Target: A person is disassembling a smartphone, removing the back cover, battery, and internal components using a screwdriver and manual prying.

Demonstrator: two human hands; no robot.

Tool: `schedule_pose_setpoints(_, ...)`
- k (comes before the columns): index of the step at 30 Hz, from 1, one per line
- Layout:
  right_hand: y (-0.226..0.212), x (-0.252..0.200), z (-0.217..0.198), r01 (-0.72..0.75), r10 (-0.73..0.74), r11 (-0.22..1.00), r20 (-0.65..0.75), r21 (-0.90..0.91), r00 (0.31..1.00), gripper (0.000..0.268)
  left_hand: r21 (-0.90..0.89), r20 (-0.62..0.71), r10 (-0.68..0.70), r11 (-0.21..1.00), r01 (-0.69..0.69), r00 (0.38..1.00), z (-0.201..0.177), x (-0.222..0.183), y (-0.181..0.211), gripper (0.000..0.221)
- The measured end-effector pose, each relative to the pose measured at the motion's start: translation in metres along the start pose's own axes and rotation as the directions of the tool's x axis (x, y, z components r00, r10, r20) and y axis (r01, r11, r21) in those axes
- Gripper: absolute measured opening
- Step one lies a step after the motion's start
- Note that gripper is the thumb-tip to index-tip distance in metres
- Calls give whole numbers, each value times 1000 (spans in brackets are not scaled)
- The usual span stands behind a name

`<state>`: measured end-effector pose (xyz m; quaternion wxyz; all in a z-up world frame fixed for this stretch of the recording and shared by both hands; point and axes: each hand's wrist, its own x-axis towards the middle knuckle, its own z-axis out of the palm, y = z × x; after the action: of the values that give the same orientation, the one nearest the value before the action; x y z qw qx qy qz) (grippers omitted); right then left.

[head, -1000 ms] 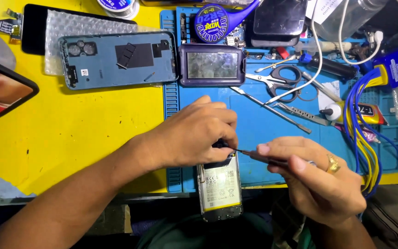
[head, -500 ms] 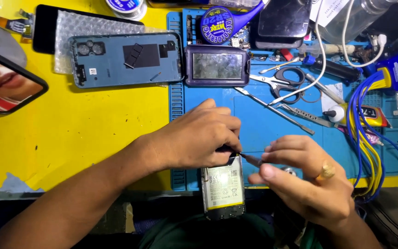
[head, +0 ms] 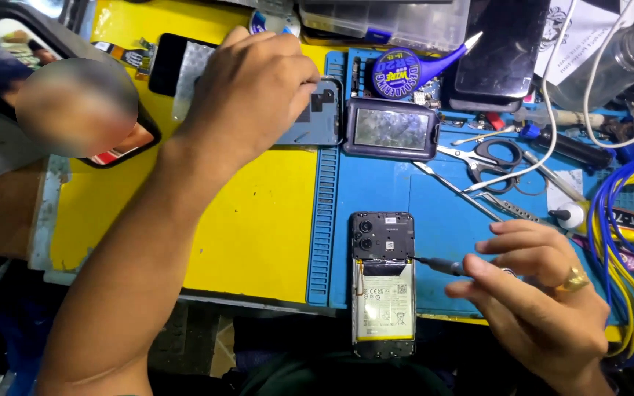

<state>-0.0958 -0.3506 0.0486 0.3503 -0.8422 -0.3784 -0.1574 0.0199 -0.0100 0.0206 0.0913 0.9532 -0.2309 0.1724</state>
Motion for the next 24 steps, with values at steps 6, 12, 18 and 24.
schedule_pose_setpoints(6,-3,5,0,54,-59,994,51,93,997,24,56,73,-26,998,22,997,16,1,8,11)
schedule_pose_setpoints(12,-16,4,1,-80,70,992,90,103,993,25,232,73,-14,973,-4,997,36,1,12,6)
schedule_pose_setpoints(18,-21,7,2,-105,99,992,83,67,992,25,157,-22,-59,986,62,998,36,2,21,11)
schedule_pose_setpoints(24,-15,6,10,-42,41,999,31,18,999,23,-263,61,63,964,-44,996,32,-5,61,18)
